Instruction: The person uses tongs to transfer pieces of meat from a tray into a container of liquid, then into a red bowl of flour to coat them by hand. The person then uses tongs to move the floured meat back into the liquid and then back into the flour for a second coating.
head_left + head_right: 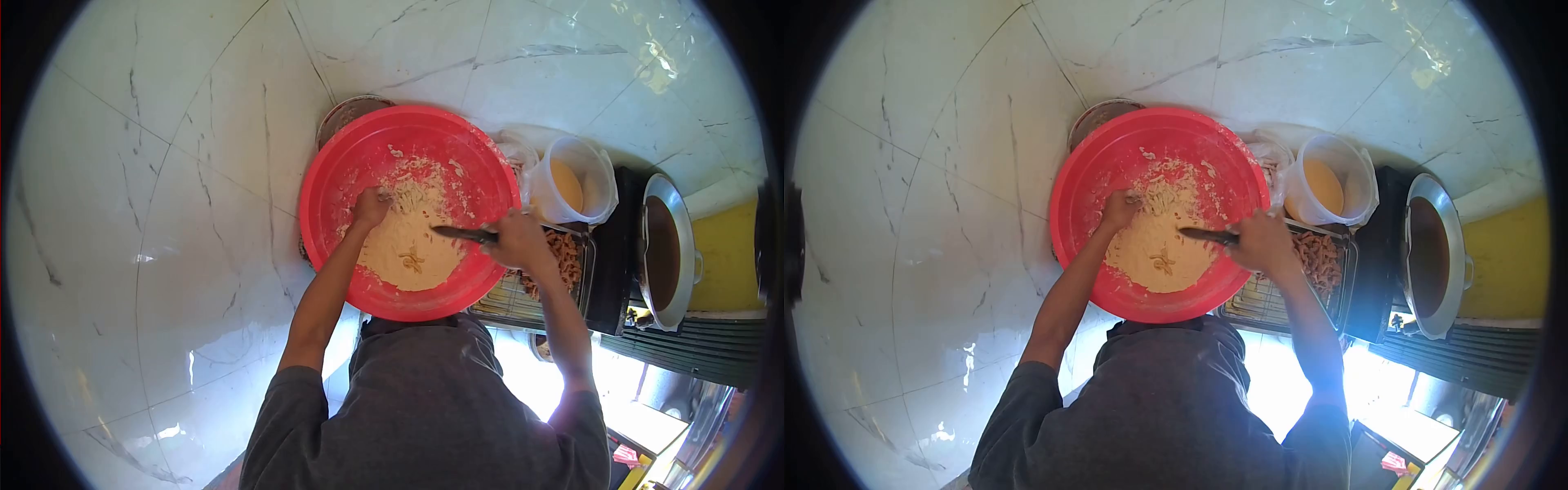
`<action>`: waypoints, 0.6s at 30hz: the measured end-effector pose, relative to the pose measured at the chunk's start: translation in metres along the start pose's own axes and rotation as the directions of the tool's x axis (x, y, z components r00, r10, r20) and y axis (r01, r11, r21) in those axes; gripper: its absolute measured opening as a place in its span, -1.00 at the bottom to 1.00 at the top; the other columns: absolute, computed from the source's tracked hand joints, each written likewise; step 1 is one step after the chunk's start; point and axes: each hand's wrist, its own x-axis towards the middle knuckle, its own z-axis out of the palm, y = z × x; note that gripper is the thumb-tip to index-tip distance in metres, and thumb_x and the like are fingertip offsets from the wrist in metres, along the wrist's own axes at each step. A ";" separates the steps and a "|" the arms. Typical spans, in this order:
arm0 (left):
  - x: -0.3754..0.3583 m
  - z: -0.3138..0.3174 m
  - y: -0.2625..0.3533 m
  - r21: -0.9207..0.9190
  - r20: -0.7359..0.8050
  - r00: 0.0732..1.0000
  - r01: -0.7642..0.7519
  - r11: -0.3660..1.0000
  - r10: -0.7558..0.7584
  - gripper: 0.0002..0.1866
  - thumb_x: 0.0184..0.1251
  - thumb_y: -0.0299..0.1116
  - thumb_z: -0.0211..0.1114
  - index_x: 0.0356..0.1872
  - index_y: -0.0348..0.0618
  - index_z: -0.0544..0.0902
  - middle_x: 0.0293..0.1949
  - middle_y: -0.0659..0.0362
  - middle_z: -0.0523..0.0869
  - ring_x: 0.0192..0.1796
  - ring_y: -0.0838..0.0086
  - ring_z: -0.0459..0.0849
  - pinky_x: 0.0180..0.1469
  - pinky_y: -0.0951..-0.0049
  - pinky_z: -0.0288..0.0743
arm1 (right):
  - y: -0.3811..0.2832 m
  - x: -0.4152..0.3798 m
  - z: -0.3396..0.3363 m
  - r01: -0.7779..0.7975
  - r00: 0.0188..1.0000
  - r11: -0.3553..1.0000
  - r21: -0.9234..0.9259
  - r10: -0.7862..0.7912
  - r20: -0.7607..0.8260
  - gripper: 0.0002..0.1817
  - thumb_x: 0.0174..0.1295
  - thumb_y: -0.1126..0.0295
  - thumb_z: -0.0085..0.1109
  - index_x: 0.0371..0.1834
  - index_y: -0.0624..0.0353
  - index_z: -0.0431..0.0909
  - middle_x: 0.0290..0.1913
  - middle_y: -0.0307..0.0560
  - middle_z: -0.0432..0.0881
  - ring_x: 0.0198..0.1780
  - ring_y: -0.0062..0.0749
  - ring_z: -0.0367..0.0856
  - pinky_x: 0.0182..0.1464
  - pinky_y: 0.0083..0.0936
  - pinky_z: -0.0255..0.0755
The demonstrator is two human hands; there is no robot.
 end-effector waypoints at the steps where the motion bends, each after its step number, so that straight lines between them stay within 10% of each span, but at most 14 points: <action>1: 0.000 0.000 0.000 -0.012 0.005 1.000 0.009 1.000 -0.009 -0.71 0.16 -0.25 0.42 -0.12 -0.13 0.76 -0.19 0.07 0.80 -0.12 0.31 0.76 -0.01 0.29 0.55 | -0.008 0.003 0.016 0.022 0.996 0.999 -0.035 -0.019 0.086 -0.64 -0.10 0.08 0.43 -0.21 -0.06 0.77 -0.42 0.04 0.64 -0.21 -0.05 0.65 0.03 -0.15 0.38; 6: -0.006 -0.007 0.010 -0.067 0.082 0.995 -0.043 0.997 0.049 -0.73 0.14 -0.28 0.45 -0.17 -0.18 0.77 -0.25 0.07 0.80 -0.19 0.39 0.77 -0.07 0.36 0.57 | -0.032 0.011 0.047 0.118 0.939 0.985 -0.124 -0.070 0.338 -0.69 -0.10 0.05 0.36 -0.30 -0.09 0.75 -0.42 0.02 0.66 -0.21 -0.09 0.66 0.11 -0.20 0.33; 18: -0.005 -0.010 0.013 -0.212 0.164 0.977 -0.103 0.972 0.139 -0.80 0.22 -0.38 0.41 -0.19 -0.25 0.77 -0.29 0.09 0.80 -0.22 0.50 0.73 -0.09 0.47 0.56 | -0.026 0.018 0.035 -0.032 0.999 0.999 0.012 0.032 -0.028 -0.67 -0.06 0.16 0.37 -0.23 0.04 0.71 -0.44 0.03 0.65 -0.19 -0.06 0.65 0.01 -0.10 0.36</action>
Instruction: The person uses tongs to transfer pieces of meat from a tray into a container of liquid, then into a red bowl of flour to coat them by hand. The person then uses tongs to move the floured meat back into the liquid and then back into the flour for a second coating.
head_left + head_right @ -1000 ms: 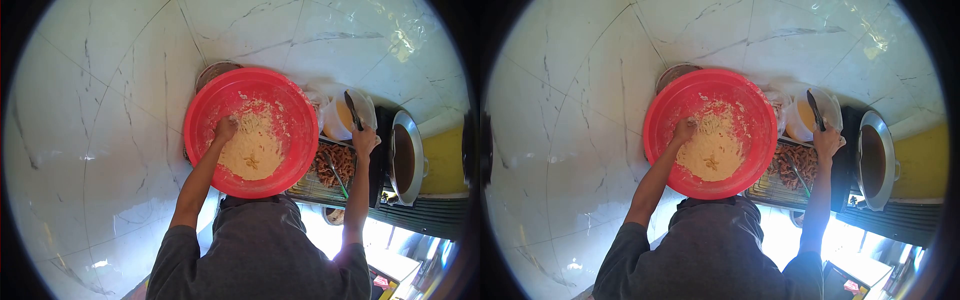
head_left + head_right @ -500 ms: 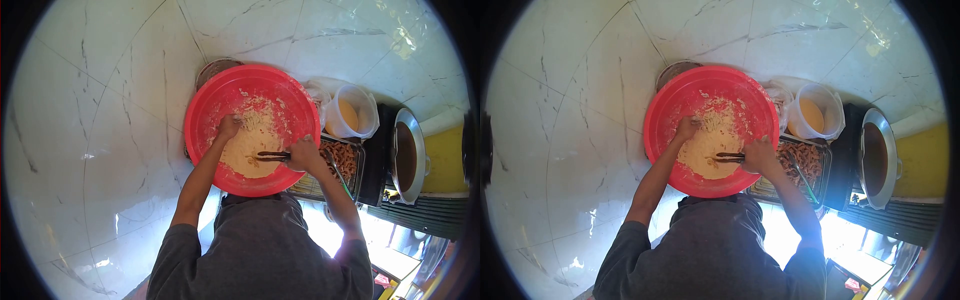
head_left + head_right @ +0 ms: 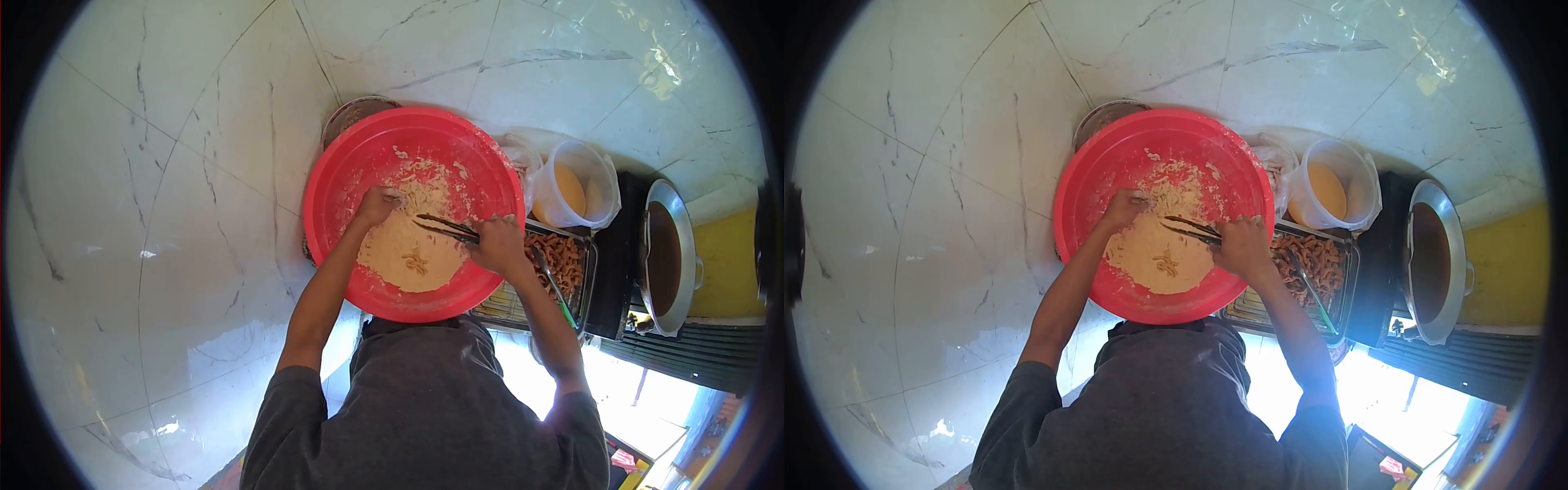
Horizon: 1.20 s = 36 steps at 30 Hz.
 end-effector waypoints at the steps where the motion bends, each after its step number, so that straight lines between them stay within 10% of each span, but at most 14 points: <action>1: -0.002 -0.001 0.004 -0.010 0.022 1.000 -0.007 1.000 0.007 -0.80 0.23 -0.37 0.41 -0.19 -0.26 0.77 -0.28 0.09 0.80 -0.22 0.51 0.72 -0.09 0.48 0.56 | 0.000 0.001 0.003 0.001 1.000 1.000 0.003 -0.001 -0.015 -0.66 -0.06 0.16 0.37 -0.22 0.06 0.71 -0.44 0.04 0.66 -0.18 -0.06 0.65 0.00 -0.09 0.36; 19: -0.006 -0.002 0.018 -0.230 0.171 0.964 0.239 0.943 -0.202 -0.72 0.33 -0.28 0.27 0.01 -0.09 0.71 -0.14 0.21 0.77 -0.10 0.53 0.68 -0.09 0.48 0.45 | 0.002 0.002 0.007 -0.065 0.997 0.997 -0.030 0.064 -0.046 -0.64 0.01 0.13 0.34 -0.16 0.06 0.70 -0.36 -0.02 0.70 -0.13 -0.11 0.66 0.05 -0.12 0.35; 25: 0.005 0.017 0.001 0.579 -0.149 0.986 0.031 0.815 0.069 -0.66 0.24 -0.41 0.24 0.05 -0.07 0.67 -0.09 -0.03 0.73 -0.03 0.15 0.69 0.08 0.11 0.49 | 0.021 -0.002 -0.020 -0.164 0.936 0.985 0.052 0.171 -0.307 -0.60 0.01 0.11 0.36 -0.11 0.05 0.70 -0.37 0.02 0.68 -0.16 -0.09 0.64 0.01 -0.09 0.37; 30: 0.005 0.034 0.014 0.707 -0.150 0.979 0.011 0.708 0.135 -0.53 0.20 -0.45 0.24 0.19 0.01 0.58 0.11 -0.01 0.57 0.19 0.11 0.52 0.17 -0.09 0.38 | 0.066 -0.010 -0.053 -0.474 0.723 0.876 0.083 0.442 -0.531 -0.58 0.05 0.06 0.33 -0.06 0.03 0.71 -0.34 0.06 0.69 -0.19 -0.01 0.65 0.00 -0.04 0.39; 36: 0.011 0.045 0.005 0.820 0.015 0.951 -0.188 0.540 0.309 -0.62 0.17 -0.39 0.32 0.07 0.03 0.67 0.22 0.04 0.51 0.35 0.19 0.37 0.36 -0.12 0.12 | 0.112 -0.028 -0.093 -0.778 0.560 0.623 0.079 0.745 -0.363 -0.55 0.04 0.04 0.30 -0.05 0.05 0.71 -0.15 0.12 0.72 -0.01 0.01 0.68 0.12 -0.06 0.38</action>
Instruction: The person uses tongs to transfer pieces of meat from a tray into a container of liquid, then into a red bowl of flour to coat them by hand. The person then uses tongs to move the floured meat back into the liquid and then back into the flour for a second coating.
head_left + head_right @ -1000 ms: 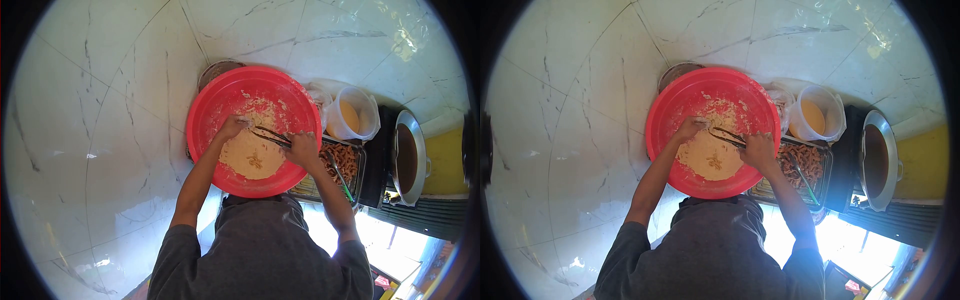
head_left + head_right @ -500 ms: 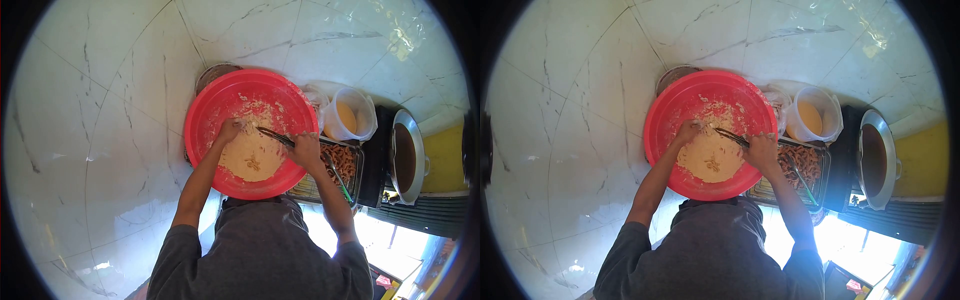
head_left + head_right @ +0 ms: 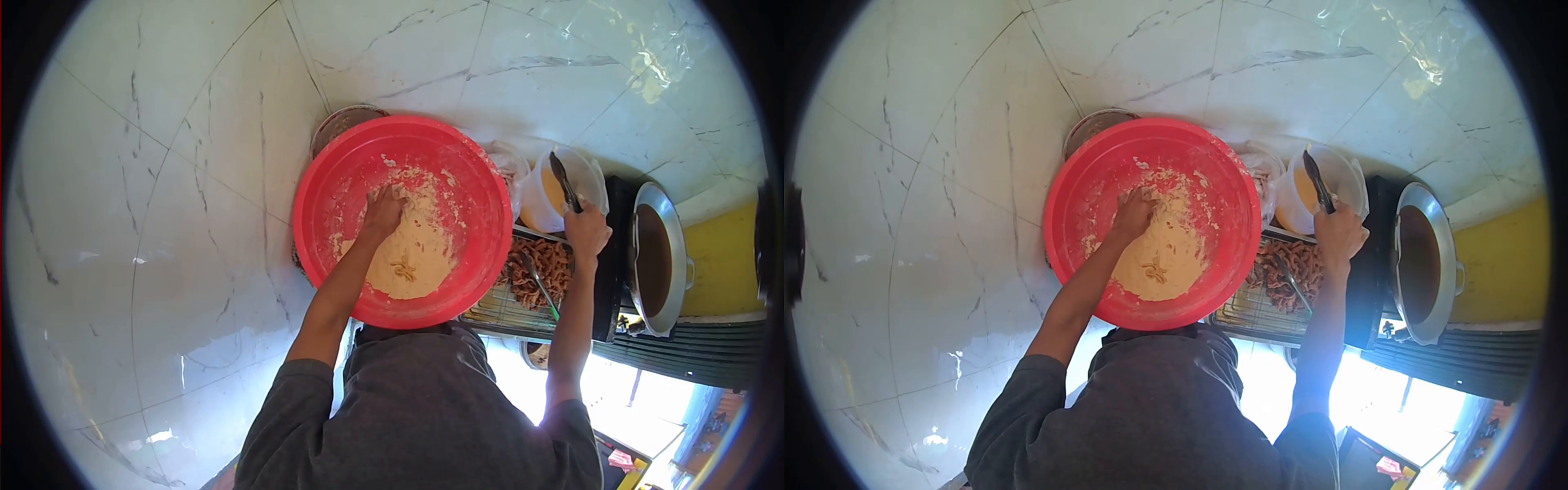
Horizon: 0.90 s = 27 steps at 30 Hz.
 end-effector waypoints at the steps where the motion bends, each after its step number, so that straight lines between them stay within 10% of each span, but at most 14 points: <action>1: 0.000 -0.003 0.003 0.037 0.011 0.999 -0.053 0.998 0.052 -0.64 0.16 -0.38 0.33 0.04 0.02 0.69 0.22 0.05 0.51 0.37 0.20 0.35 0.38 -0.13 0.06 | 0.009 0.011 0.002 0.013 0.998 0.999 -0.045 -0.010 0.068 -0.55 0.04 0.07 0.28 -0.04 0.04 0.70 -0.12 0.12 0.72 0.01 -0.01 0.68 0.14 -0.05 0.36; 10: 0.003 -0.009 0.015 0.164 0.044 0.998 -0.045 0.985 0.038 -0.75 0.20 -0.38 0.29 -0.08 -0.08 0.70 0.15 0.04 0.56 0.34 0.22 0.40 0.42 -0.31 -0.03 | 0.029 0.060 0.052 0.140 0.951 0.950 -0.279 -0.050 0.305 -0.57 0.05 0.22 0.14 0.01 0.08 0.65 0.04 0.12 0.69 0.14 -0.02 0.62 0.35 0.23 0.08; 19: -0.001 -0.041 0.009 -0.009 0.115 0.981 0.155 0.988 -0.153 -0.66 0.29 -0.44 0.18 0.09 -0.18 0.52 -0.22 0.07 0.73 0.11 0.18 0.61 0.33 -0.37 -0.01 | 0.022 0.066 0.054 0.114 0.935 0.952 -0.284 -0.007 0.355 -0.54 0.05 0.20 0.13 0.04 0.08 0.64 0.08 0.07 0.67 0.17 -0.07 0.61 0.41 0.22 0.00; 27: -0.006 -0.021 -0.018 -0.408 0.076 0.936 0.344 0.846 -0.344 -0.51 0.28 -0.37 0.24 0.24 -0.17 0.41 -0.10 0.00 0.74 0.09 0.05 0.65 0.29 -0.32 0.08 | 0.026 0.056 0.039 0.029 0.978 0.985 -0.169 0.007 0.210 -0.56 0.01 0.22 0.15 0.00 0.02 0.68 0.01 0.08 0.70 0.14 -0.05 0.62 0.35 0.13 0.14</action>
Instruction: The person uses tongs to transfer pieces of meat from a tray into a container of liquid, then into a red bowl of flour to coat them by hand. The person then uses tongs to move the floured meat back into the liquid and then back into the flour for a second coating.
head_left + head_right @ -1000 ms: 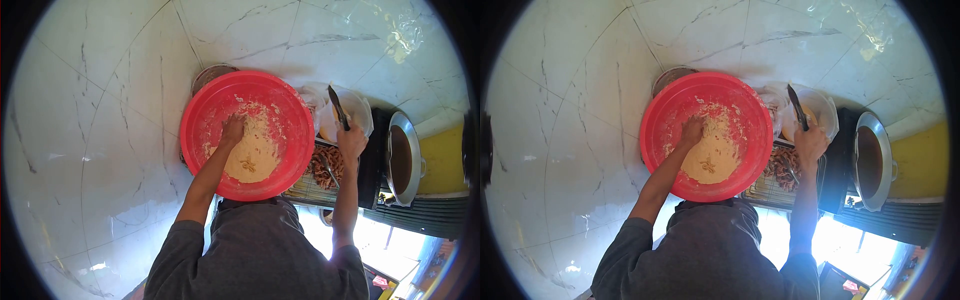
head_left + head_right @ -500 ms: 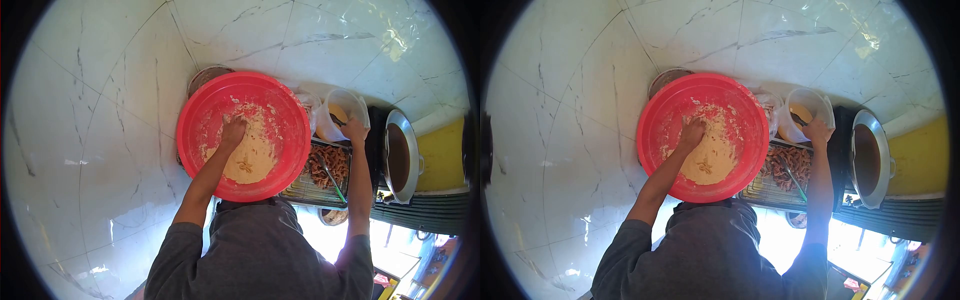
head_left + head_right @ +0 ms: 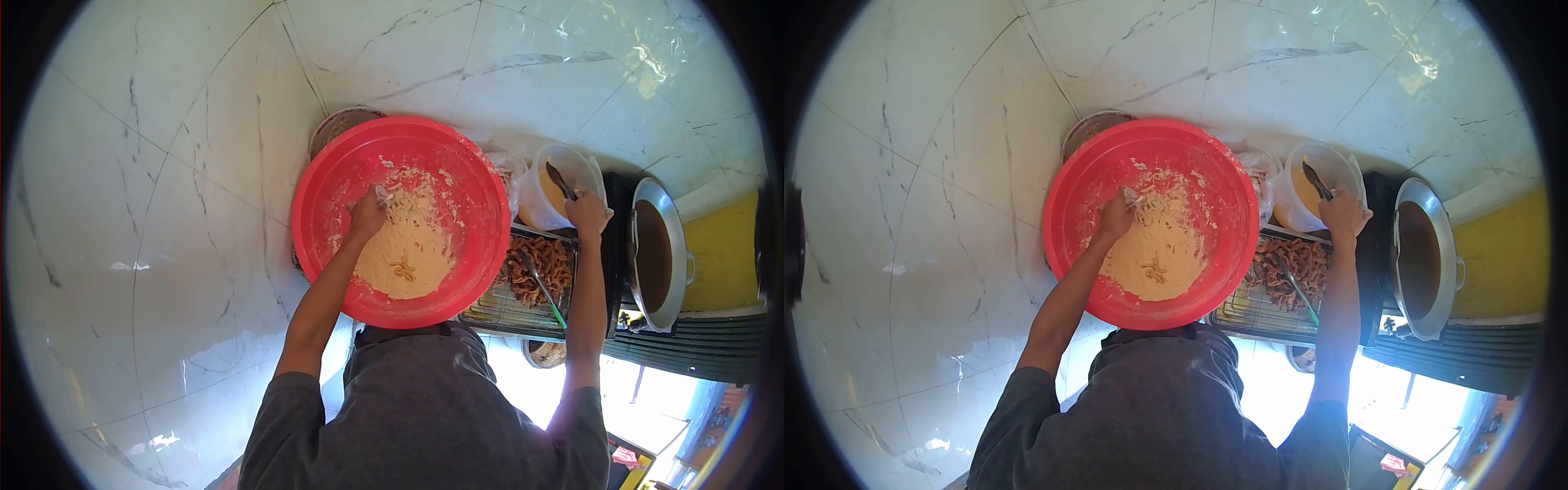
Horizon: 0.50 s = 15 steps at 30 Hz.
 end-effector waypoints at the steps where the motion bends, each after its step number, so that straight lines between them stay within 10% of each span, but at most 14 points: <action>1: 0.001 -0.001 -0.001 -0.072 -0.011 1.000 0.012 0.997 -0.013 -0.50 0.27 -0.37 0.25 0.25 -0.20 0.42 -0.07 -0.02 0.74 0.12 0.03 0.64 0.30 -0.34 0.07 | 0.000 -0.001 0.003 0.001 1.000 1.000 -0.016 -0.001 -0.002 -0.56 0.01 0.21 0.15 0.00 0.02 0.68 0.01 0.08 0.70 0.14 -0.04 0.62 0.34 0.12 0.15; 7: 0.002 0.006 -0.009 -0.174 -0.011 0.996 0.083 0.981 -0.086 -0.67 0.23 -0.32 0.33 0.03 -0.06 0.64 -0.05 0.09 0.76 0.09 0.11 0.67 0.21 -0.13 0.31 | 0.002 -0.004 0.015 0.003 0.998 1.000 0.031 -0.001 -0.064 -0.55 0.01 0.15 0.19 -0.03 0.07 0.68 -0.03 0.14 0.70 0.11 0.01 0.63 0.29 0.08 0.20; 10: -0.005 -0.002 -0.003 -0.276 0.089 0.995 0.059 0.959 -0.036 -0.69 0.26 -0.38 0.35 0.01 -0.20 0.66 -0.10 0.08 0.77 -0.06 0.36 0.73 -0.03 0.41 0.55 | 0.011 0.006 0.033 0.013 0.999 0.998 0.063 -0.010 -0.051 -0.54 0.01 0.11 0.21 -0.04 0.09 0.68 -0.04 0.16 0.70 0.09 0.03 0.64 0.27 0.07 0.21; 15: 0.009 0.012 -0.029 -0.465 0.068 0.997 0.062 0.883 -0.035 -0.65 0.29 -0.49 0.27 0.08 -0.37 0.60 -0.09 0.06 0.75 -0.07 0.50 0.70 -0.07 0.52 0.55 | 0.017 0.011 0.042 0.039 0.996 0.993 0.115 -0.029 -0.082 -0.53 0.00 0.09 0.24 -0.05 0.09 0.68 -0.04 0.16 0.70 0.06 0.05 0.64 0.27 0.07 0.21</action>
